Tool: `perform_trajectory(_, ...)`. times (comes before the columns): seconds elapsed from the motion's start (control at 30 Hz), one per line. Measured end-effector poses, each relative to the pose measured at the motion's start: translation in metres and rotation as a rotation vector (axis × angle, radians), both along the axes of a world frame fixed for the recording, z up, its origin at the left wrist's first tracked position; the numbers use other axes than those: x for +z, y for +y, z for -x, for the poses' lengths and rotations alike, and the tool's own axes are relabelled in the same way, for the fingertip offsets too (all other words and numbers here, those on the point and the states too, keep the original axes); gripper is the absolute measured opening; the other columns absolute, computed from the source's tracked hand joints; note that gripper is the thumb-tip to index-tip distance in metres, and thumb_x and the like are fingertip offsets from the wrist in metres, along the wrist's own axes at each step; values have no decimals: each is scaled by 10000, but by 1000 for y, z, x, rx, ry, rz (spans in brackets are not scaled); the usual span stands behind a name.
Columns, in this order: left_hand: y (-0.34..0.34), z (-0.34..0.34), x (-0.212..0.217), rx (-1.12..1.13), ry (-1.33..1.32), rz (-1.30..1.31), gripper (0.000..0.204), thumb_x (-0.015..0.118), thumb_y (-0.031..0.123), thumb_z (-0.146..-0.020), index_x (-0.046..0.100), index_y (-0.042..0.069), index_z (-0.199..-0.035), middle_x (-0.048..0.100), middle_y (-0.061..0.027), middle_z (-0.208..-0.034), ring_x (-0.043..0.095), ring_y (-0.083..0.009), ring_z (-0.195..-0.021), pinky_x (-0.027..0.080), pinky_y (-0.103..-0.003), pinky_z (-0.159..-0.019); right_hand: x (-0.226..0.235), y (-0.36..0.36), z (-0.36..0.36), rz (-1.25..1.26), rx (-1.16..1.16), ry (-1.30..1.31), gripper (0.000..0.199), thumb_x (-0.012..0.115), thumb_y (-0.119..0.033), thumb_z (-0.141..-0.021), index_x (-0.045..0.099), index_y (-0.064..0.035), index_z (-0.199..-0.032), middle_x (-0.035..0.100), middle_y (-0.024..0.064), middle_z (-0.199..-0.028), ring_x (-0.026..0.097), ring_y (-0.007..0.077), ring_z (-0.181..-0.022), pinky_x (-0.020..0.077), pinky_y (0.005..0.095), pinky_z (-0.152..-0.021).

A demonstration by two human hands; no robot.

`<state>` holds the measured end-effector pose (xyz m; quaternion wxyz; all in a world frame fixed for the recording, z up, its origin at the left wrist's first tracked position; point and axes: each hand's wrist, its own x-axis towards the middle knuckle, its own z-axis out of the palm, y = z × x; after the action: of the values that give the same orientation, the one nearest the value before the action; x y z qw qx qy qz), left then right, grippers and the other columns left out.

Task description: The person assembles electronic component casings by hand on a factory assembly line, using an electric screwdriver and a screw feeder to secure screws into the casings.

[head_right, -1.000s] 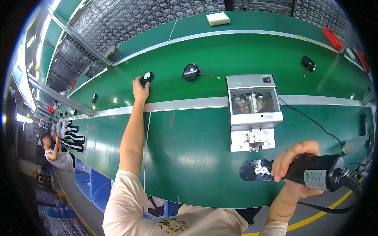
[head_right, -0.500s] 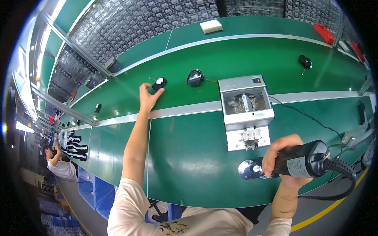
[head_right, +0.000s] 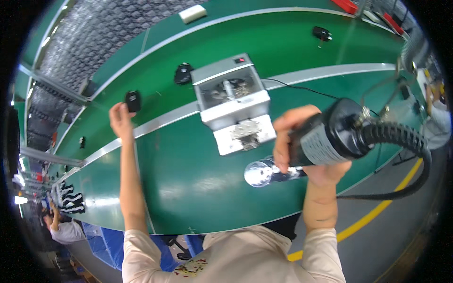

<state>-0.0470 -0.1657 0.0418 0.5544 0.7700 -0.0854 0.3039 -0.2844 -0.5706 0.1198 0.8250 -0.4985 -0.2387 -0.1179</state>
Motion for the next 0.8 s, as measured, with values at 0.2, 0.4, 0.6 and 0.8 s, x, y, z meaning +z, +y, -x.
perform_trajectory(0.2,-51,134,13,-446,382,-378,120,547,78,-906,597,2,-984,604,-44,-870,590,-153,-790,453,-242,-714,3,-7,-5,-46,-2,-75,904,496,-736,-751,424,91,-1110,534,125,-668,525,181,-481,443,294,-445)
perform_trajectory(0.4,-88,189,5,-677,88,-775,181,594,-58,-739,607,3,-908,619,-116,-886,577,-297,-892,451,-398,-803,4,-8,0,-130,-15,-114,946,479,-747,-749,411,110,-1141,549,135,-668,546,195,-497,464,299,-455)
perform_trajectory(0.6,-98,200,21,-958,113,-662,232,665,-6,-593,557,58,-788,484,-103,-991,534,-336,-1036,475,-405,-824,2,-7,3,-99,-17,-101,957,498,-770,-722,432,106,-1103,535,125,-657,535,183,-490,461,286,-440)
perform_trajectory(0.8,-137,211,2,-993,-40,-637,178,716,24,-631,606,64,-765,513,-100,-979,563,-350,-1039,505,-397,-811,2,-1,1,-101,22,-101,999,508,-798,-687,428,108,-1099,528,128,-649,532,185,-489,464,288,-440)
